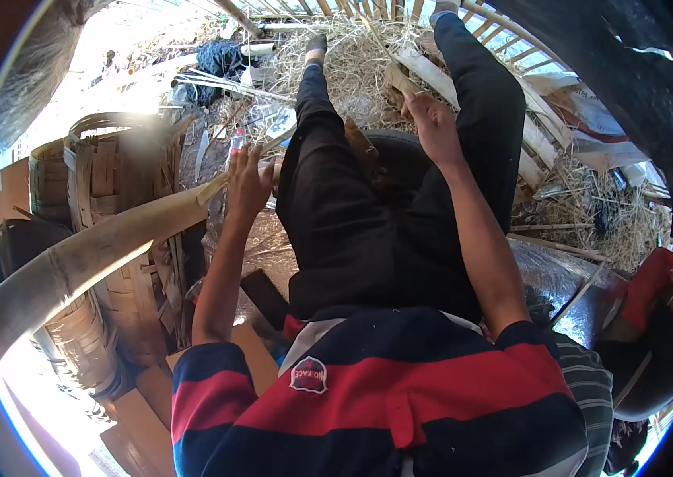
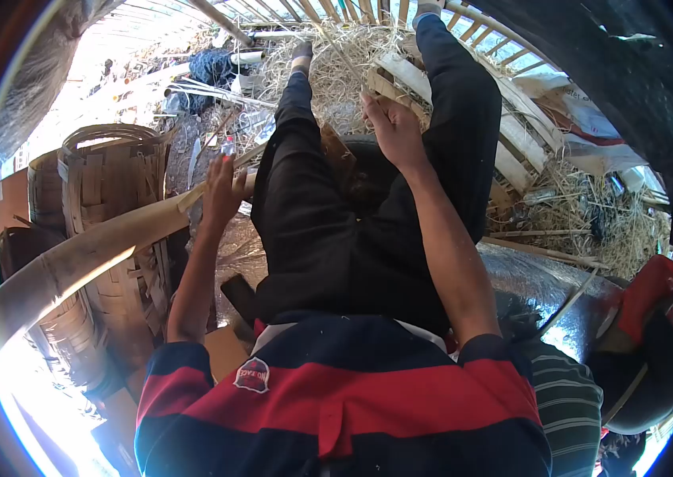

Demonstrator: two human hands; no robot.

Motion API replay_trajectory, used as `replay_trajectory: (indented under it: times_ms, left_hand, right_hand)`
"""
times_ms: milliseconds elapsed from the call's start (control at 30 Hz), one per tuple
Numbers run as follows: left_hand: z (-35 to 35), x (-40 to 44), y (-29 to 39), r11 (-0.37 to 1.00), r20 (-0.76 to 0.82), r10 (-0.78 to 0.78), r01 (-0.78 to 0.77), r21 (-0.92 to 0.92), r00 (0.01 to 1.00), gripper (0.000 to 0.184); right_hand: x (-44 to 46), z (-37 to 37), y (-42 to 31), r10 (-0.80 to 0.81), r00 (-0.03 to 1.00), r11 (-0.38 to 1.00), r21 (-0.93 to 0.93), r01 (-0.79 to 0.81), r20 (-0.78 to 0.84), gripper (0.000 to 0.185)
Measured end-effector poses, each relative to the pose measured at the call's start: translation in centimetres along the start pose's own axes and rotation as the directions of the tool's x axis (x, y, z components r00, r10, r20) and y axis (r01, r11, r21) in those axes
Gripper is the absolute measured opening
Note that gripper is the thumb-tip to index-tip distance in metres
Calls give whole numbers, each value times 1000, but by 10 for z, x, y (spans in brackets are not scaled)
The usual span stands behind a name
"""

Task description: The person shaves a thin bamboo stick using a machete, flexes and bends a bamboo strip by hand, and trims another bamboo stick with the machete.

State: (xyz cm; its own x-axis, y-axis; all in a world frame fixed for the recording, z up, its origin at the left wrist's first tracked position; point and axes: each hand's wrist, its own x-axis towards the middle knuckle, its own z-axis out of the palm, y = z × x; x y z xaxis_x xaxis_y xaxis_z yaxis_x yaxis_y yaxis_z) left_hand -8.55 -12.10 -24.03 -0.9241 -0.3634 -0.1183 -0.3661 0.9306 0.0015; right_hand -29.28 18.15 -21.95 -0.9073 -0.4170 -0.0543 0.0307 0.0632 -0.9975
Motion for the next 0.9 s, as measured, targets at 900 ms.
replay_trajectory:
  times_ms: [900]
  left_hand:
    - [-198, 53, 53, 850, -402, 463, -524, -50, 790, 40]
  right_hand:
    - [-58, -107, -126, -70, 949, 844, -488, 221, 308, 16]
